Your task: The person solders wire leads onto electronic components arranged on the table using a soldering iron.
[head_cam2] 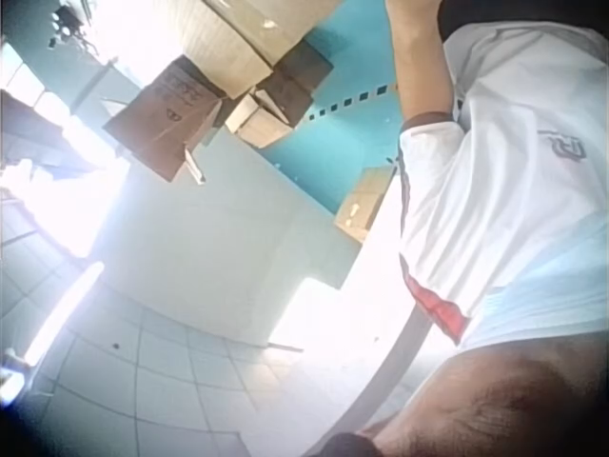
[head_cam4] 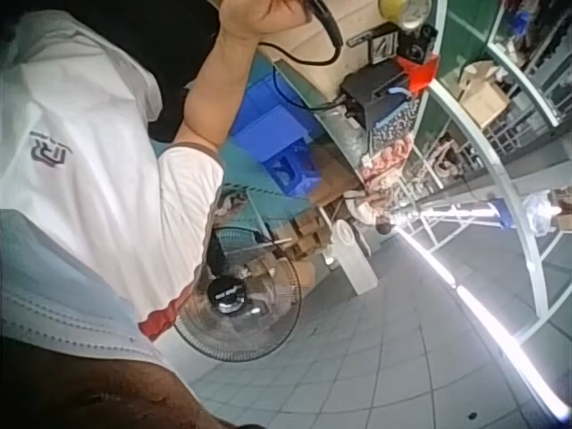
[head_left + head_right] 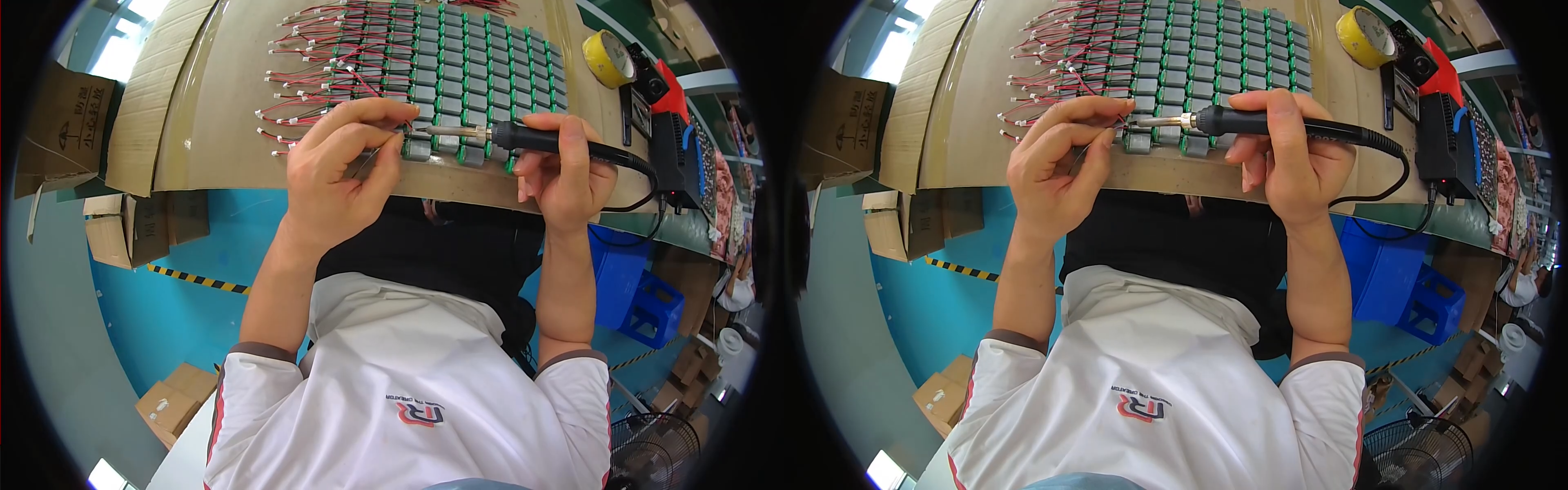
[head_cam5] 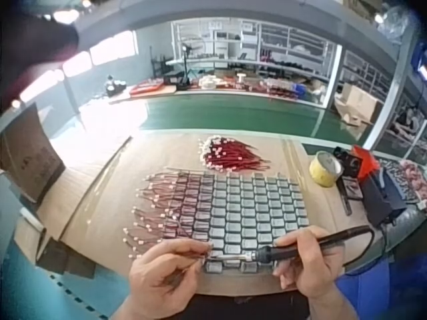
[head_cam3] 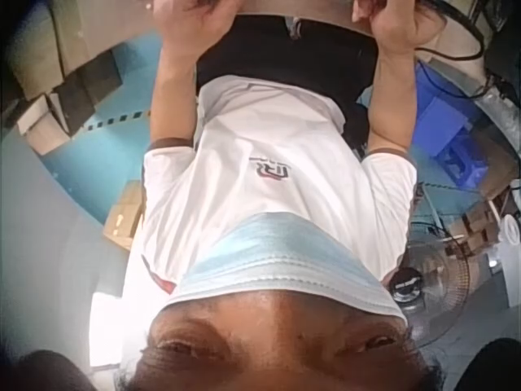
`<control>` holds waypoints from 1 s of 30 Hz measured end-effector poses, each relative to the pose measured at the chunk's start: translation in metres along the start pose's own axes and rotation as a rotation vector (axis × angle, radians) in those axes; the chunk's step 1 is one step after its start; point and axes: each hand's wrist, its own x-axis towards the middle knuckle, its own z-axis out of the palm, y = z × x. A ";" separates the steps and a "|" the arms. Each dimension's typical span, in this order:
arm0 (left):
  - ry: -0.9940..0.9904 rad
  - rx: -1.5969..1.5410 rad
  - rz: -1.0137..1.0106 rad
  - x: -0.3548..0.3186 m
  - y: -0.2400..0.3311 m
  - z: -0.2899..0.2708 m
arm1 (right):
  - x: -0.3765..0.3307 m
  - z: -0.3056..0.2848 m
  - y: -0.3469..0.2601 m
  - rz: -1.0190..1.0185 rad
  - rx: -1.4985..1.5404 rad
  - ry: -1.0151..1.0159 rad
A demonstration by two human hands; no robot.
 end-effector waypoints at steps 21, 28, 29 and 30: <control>0.015 -0.062 -0.025 -0.001 0.002 -0.001 | 0.002 0.001 -0.001 -0.032 0.024 0.020; 0.016 -0.048 -0.015 -0.002 0.000 -0.001 | 0.001 0.003 -0.002 -0.032 0.008 0.009; 0.017 -0.051 -0.020 -0.002 0.000 0.000 | 0.001 0.003 -0.002 -0.032 0.008 0.009; 0.018 -0.051 -0.020 -0.002 0.000 0.000 | 0.001 0.003 -0.003 -0.026 0.010 0.010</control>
